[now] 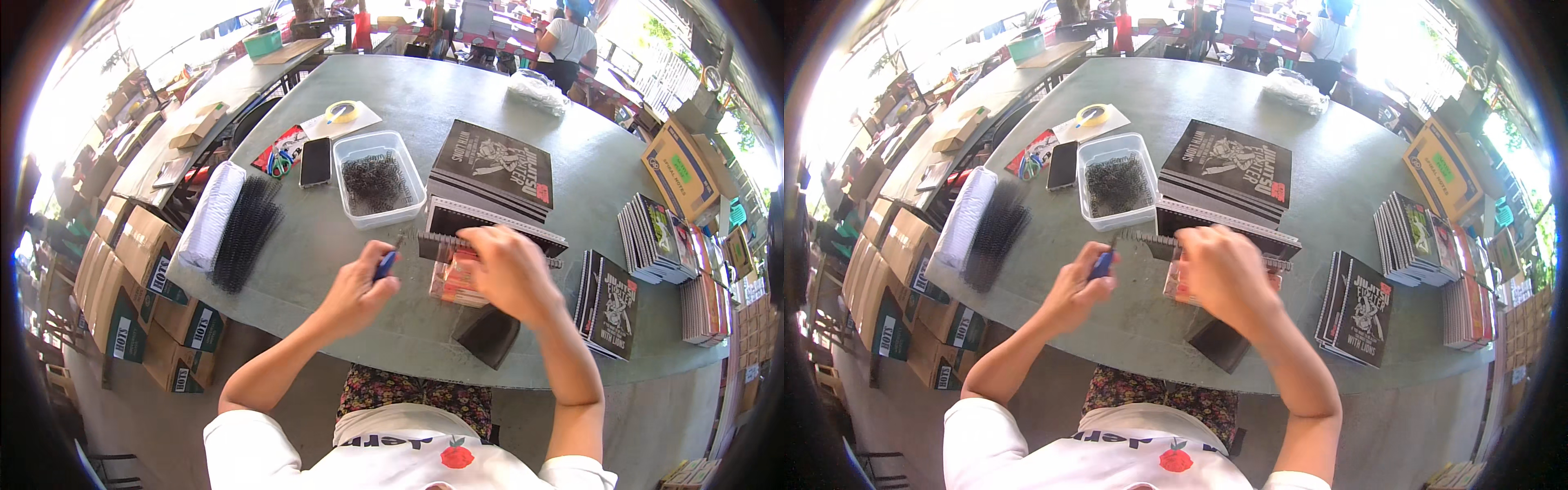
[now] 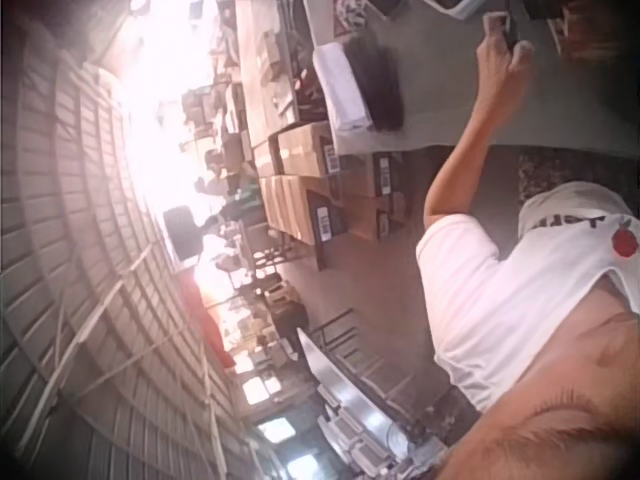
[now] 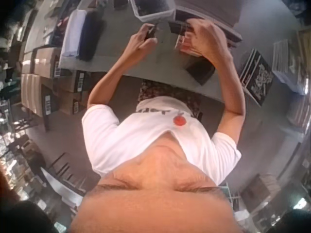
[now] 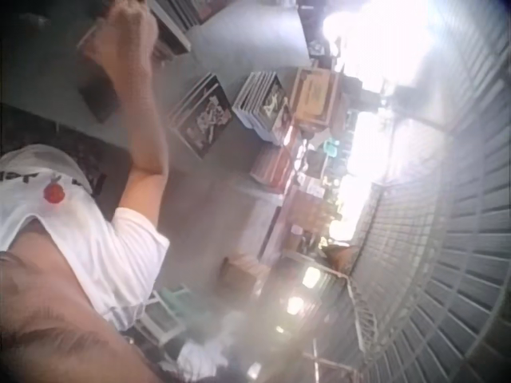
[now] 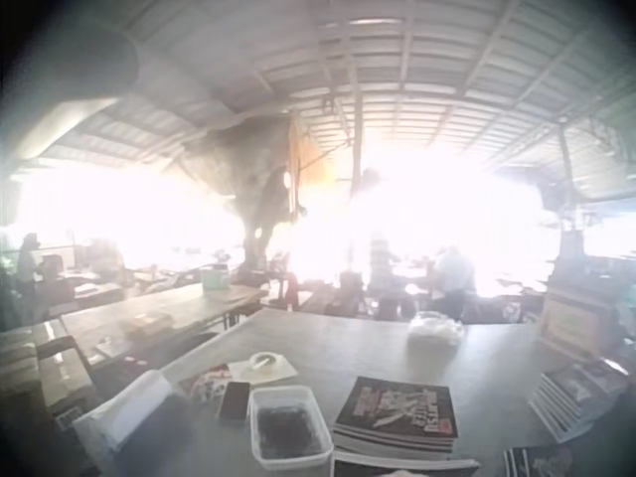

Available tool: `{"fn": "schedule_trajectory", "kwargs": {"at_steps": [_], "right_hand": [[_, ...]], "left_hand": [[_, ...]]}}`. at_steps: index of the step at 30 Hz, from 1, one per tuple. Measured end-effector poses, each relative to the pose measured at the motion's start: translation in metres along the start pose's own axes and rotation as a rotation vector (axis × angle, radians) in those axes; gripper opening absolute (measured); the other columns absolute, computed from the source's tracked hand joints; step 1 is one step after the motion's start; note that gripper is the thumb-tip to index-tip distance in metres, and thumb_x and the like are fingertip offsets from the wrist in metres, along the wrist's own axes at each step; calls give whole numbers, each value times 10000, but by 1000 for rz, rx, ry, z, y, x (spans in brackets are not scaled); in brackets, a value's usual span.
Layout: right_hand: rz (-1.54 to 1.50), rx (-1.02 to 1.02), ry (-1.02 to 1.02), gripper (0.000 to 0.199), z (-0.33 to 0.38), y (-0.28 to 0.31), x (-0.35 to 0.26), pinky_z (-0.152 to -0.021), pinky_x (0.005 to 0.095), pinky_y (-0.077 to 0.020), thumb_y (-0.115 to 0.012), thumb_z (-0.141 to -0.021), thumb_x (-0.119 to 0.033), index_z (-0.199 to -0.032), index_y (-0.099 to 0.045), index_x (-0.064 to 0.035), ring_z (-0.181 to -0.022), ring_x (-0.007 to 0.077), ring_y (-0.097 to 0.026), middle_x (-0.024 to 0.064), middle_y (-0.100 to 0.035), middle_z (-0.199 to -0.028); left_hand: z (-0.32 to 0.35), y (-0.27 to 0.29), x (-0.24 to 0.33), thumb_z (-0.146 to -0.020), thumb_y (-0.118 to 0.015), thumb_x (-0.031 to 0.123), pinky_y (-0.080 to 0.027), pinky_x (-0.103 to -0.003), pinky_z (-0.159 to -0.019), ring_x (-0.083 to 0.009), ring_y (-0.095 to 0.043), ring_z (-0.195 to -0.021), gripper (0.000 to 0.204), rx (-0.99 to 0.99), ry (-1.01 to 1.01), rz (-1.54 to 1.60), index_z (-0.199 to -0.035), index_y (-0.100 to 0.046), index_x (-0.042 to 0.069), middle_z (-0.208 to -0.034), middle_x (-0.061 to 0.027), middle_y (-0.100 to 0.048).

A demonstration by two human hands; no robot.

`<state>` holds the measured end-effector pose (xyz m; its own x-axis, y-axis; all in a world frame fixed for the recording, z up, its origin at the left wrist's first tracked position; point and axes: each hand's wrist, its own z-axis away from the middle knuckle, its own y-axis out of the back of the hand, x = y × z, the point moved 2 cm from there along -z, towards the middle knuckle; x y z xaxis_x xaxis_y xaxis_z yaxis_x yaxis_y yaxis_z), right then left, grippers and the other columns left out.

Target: The person binds booklets using plastic coils and a wire cutter. The person threads a plastic coil through the holes of a booklet by hand, trims the excess coil using a wire cutter, and places the finished booklet on a stack.

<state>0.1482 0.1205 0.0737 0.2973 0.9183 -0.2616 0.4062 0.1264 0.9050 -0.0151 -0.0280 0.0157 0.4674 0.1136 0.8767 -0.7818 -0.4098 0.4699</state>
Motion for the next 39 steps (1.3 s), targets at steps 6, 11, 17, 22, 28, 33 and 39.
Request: {"fn": "schedule_trajectory", "kwargs": {"at_steps": [6, 11, 17, 22, 28, 33, 39], "right_hand": [[-207, 85, 17, 255, -43, -36, -3, -801, 387, -491, -671, -755, -89, -1003, -661, -31, -902, 327, -616, 160, -660, -960], [-335, 51, 82, 309, -47, -44, 1, -769, 354, -490, -611, -749, 28, -1015, -694, -105, -870, 291, -624, 113, -674, -942], [-323, 82, 49, 261, -56, -44, -6, -759, 368, -495, -635, -733, 7, -983, -693, -45, -858, 279, -623, 119, -615, -1014], [-272, 60, -94, 152, -66, -44, -3, -727, 395, -505, -677, -718, -58, -811, -657, 62, -806, 314, -625, 136, -554, -1027], [-209, 74, -94, 155, -70, -54, -8, -726, 391, -510, -683, -703, -59, -812, -650, 46, -811, 308, -626, 133, -542, -1038], [-195, 14, -4, 443, -98, -60, -5, -744, 391, -524, -684, -699, -30, -1133, -626, -91, -905, 309, -632, 104, -393, -1361], [-86, -94, 231, 325, -39, -50, -16, -777, 321, -512, -596, -799, -98, -1121, -627, -119, -976, 203, -603, 89, -588, -1140]], "left_hand": [[-13, -19, -2, -796, -484, 241, -450, -310, -752, -177, -563, -783, 450, -155, 140, 146, -1206, -459, 57, -883, -76, -600], [-22, -15, -3, -817, -496, 227, -449, -320, -719, -178, -556, -753, 410, -160, 115, 141, -1185, -479, 47, -833, -72, -600], [-38, -10, -20, -865, -525, 223, -446, -347, -645, -191, -539, -643, 311, 26, -59, -227, -1102, -540, 22, -738, -57, -602], [-38, 0, -14, -888, -511, 230, -463, -368, -650, -255, -591, -661, 308, -227, 125, 252, -1101, -544, 11, -778, -88, -643], [-40, 5, -23, -879, -523, 335, -489, -383, -649, -241, -599, -720, 475, -469, 459, 705, -1196, -490, -16, -802, -112, -608], [-49, 4, -50, -870, -536, 365, -425, -286, -618, -152, -525, -707, 487, -197, 162, 81, -1213, -490, 22, -831, -62, -569], [-22, -5, -69, -811, -583, 309, -442, -394, -817, -276, -565, -892, 481, -154, 55, -164, -1188, -523, 17, -966, -154, -595]]}}
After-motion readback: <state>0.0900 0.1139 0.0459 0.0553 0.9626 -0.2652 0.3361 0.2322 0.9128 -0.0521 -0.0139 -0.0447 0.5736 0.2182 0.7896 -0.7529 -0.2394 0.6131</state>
